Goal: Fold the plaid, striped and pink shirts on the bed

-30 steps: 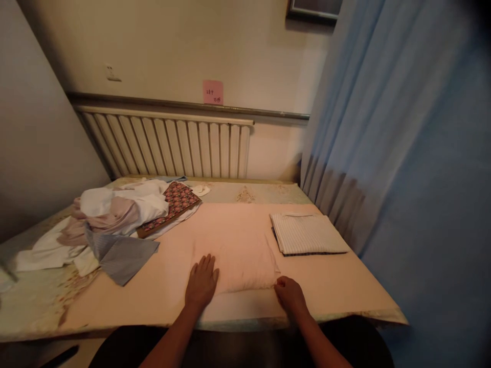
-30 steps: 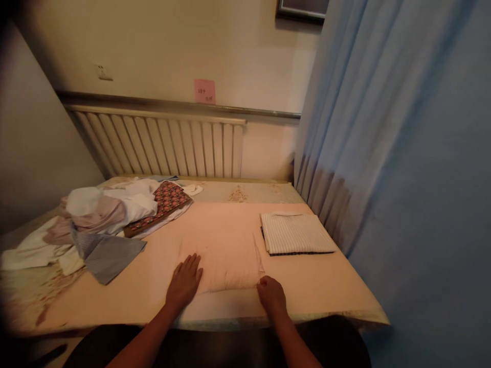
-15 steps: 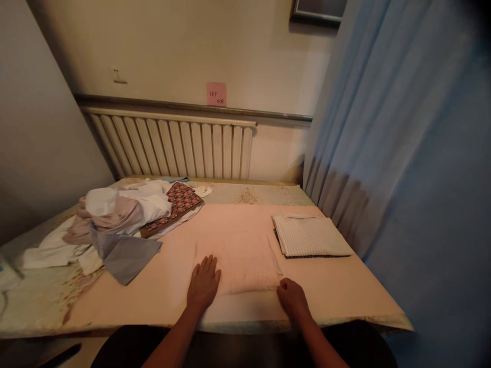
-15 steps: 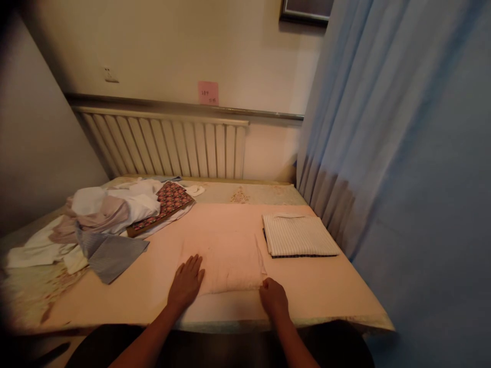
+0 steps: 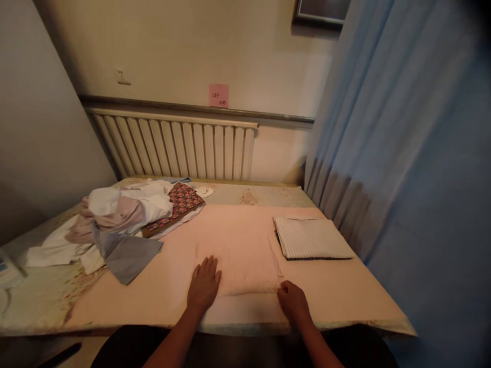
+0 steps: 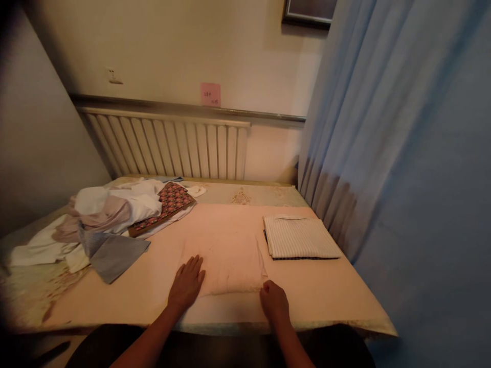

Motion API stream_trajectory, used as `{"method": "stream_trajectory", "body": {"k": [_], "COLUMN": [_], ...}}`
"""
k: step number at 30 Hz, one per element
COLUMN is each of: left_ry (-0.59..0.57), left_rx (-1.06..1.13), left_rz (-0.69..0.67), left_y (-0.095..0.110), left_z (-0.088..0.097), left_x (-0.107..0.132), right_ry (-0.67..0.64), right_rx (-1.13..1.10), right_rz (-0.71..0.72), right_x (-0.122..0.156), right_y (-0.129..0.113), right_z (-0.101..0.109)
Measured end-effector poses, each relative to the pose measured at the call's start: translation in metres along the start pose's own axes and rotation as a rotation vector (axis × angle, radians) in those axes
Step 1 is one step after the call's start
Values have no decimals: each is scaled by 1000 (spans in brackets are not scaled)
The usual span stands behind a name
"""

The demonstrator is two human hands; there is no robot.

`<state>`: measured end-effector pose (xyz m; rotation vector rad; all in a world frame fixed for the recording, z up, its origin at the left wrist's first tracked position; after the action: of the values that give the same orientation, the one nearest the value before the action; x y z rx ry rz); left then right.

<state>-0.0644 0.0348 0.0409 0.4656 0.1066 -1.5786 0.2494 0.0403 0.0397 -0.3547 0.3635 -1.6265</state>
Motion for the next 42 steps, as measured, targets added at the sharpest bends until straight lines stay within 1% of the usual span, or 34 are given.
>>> {"method": "stream_trajectory", "body": {"k": [15,28,31,33,35,38,40,42], "left_ry": [-18,26,33,36,38,34,37,52], "left_rx": [7,6,3,1,2,5,7,12], "left_rz": [11,-8,-14,-16,-17,-20,-22,-23], "left_y": [0,0,-1,-2,-3,-4,-5,-5], "left_z": [0,-1,-1,-2,-3,-5,-6,-6], "left_x": [0,0,0,0,1,1,1,2], "right_ry": [0,1,6,43,118,229,269,293], "right_rx": [13,21,-31,-116,-208,-298,-317,-309], "right_rz": [6,20,0,-30,-75,-115,-75,32], "right_x": [2,1,2,5,9,11,8,-1], "right_y": [-2,0,1,2,1,-9,-23,-41], "right_z": [2,-1,1,5,12,22,24,20]}}
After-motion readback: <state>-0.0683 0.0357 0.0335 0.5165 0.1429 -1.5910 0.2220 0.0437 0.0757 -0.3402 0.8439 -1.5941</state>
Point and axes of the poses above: each hand's wrist, its own x-axis away from the middle knuckle, its own z-axis out of the back of the hand, y = z × x, the point moved 3 cm from there along -x, towards the middle knuckle, and after that the axes turned 8 degrees about x, right-handed, at the moved point
